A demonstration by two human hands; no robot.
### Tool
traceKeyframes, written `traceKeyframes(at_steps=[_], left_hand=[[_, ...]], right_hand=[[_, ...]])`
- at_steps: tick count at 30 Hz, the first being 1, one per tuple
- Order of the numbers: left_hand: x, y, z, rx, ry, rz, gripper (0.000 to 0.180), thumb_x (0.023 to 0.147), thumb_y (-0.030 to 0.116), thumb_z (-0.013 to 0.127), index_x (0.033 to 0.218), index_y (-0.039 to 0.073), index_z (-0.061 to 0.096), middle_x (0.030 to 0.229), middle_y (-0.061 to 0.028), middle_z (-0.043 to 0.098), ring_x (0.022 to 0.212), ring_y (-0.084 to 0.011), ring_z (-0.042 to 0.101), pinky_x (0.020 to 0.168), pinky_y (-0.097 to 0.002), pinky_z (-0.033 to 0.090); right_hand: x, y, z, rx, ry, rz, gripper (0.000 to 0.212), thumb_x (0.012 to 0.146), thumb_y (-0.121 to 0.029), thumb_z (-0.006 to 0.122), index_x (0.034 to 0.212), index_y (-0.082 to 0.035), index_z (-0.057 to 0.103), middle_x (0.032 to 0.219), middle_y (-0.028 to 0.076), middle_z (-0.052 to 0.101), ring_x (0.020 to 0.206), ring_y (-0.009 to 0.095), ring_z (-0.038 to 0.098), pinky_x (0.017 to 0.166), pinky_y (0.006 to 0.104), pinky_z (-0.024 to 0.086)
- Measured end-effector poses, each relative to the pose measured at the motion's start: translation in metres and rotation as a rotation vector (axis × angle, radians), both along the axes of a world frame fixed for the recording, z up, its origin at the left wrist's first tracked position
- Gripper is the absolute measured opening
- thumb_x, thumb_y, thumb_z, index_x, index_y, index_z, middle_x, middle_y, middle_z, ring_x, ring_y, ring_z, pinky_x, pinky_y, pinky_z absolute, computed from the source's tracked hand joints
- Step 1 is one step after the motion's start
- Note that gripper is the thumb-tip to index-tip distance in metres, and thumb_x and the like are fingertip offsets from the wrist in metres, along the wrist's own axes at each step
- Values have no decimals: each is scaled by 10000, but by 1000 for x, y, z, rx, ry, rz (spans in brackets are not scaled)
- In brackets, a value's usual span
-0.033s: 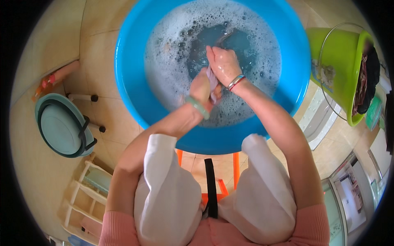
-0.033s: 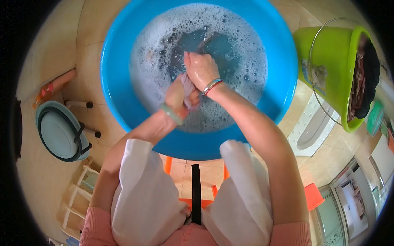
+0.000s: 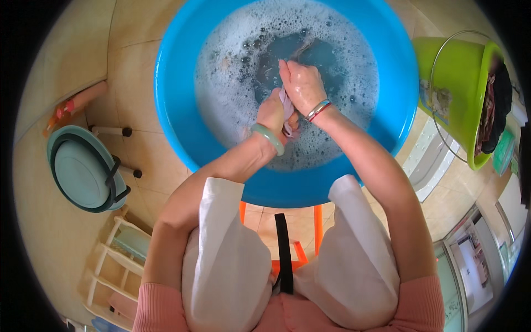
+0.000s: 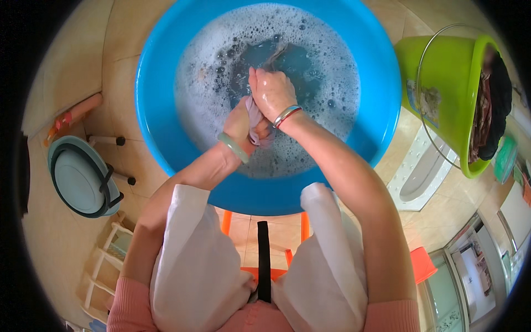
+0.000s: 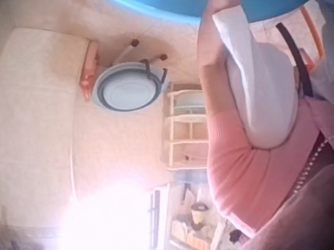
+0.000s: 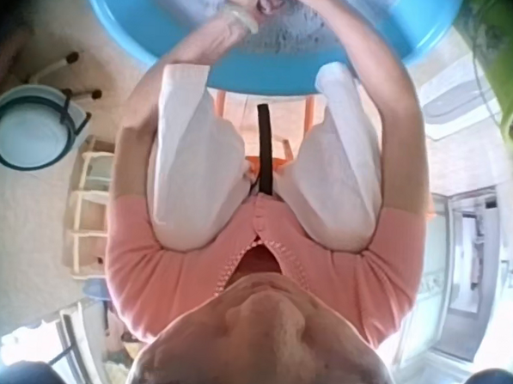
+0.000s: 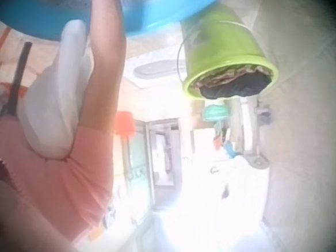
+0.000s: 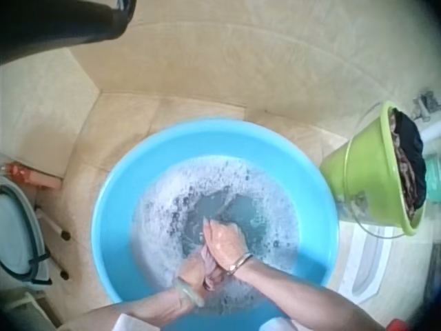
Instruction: The person hand-washes a black garment and a light purple garment in a blue basin filled with soapy water. They scrub and rinse the items by hand, then transfer them to a green bucket.
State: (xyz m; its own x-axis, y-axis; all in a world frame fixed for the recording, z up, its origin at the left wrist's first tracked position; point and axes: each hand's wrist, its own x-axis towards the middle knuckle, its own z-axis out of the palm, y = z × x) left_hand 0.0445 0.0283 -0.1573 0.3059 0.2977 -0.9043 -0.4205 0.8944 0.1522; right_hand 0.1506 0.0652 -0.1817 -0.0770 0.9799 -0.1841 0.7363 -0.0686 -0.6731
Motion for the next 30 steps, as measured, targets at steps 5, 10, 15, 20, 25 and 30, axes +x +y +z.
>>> traceKeyframes(at_steps=[5,10,15,20,25,30], left_hand=[[-36,-7,-34,319,-232,186,197,971,283,447,1025,113,530,871,-15,544,797,-155,516,702,-314,448],[-7,-2,-3,115,195,87,261,976,313,402,885,110,539,597,-53,489,482,-163,464,437,-327,366],[-5,-7,-4,200,209,36,250,951,315,453,831,119,550,594,-27,469,515,-161,471,453,-304,352],[-54,-7,-64,371,-418,223,126,949,229,517,953,105,544,862,-16,559,840,-151,569,743,-309,489],[-23,-8,-16,156,-254,-21,157,950,265,525,993,114,528,774,-21,559,715,-142,579,548,-313,461],[-9,8,4,42,145,293,197,949,236,438,809,111,494,599,0,443,561,-119,469,514,-264,365]], right_hand=[[-41,-33,58,129,248,124,225,908,-178,567,739,-33,534,683,217,576,656,407,595,552,448,476],[-19,-12,16,-25,109,13,277,917,-207,556,728,-5,572,650,220,584,652,415,594,550,464,471],[-17,-24,34,41,127,-21,242,924,-198,532,746,-38,569,652,206,584,631,397,597,556,467,477],[-48,-36,58,162,250,137,158,904,-174,563,809,-47,557,710,198,591,665,384,601,552,442,479],[-2,-6,3,82,16,-34,244,923,-187,549,757,-9,547,667,210,576,616,405,575,542,454,475],[-42,-44,51,180,178,177,173,896,-190,546,809,-43,577,679,178,597,603,348,619,528,439,501]])
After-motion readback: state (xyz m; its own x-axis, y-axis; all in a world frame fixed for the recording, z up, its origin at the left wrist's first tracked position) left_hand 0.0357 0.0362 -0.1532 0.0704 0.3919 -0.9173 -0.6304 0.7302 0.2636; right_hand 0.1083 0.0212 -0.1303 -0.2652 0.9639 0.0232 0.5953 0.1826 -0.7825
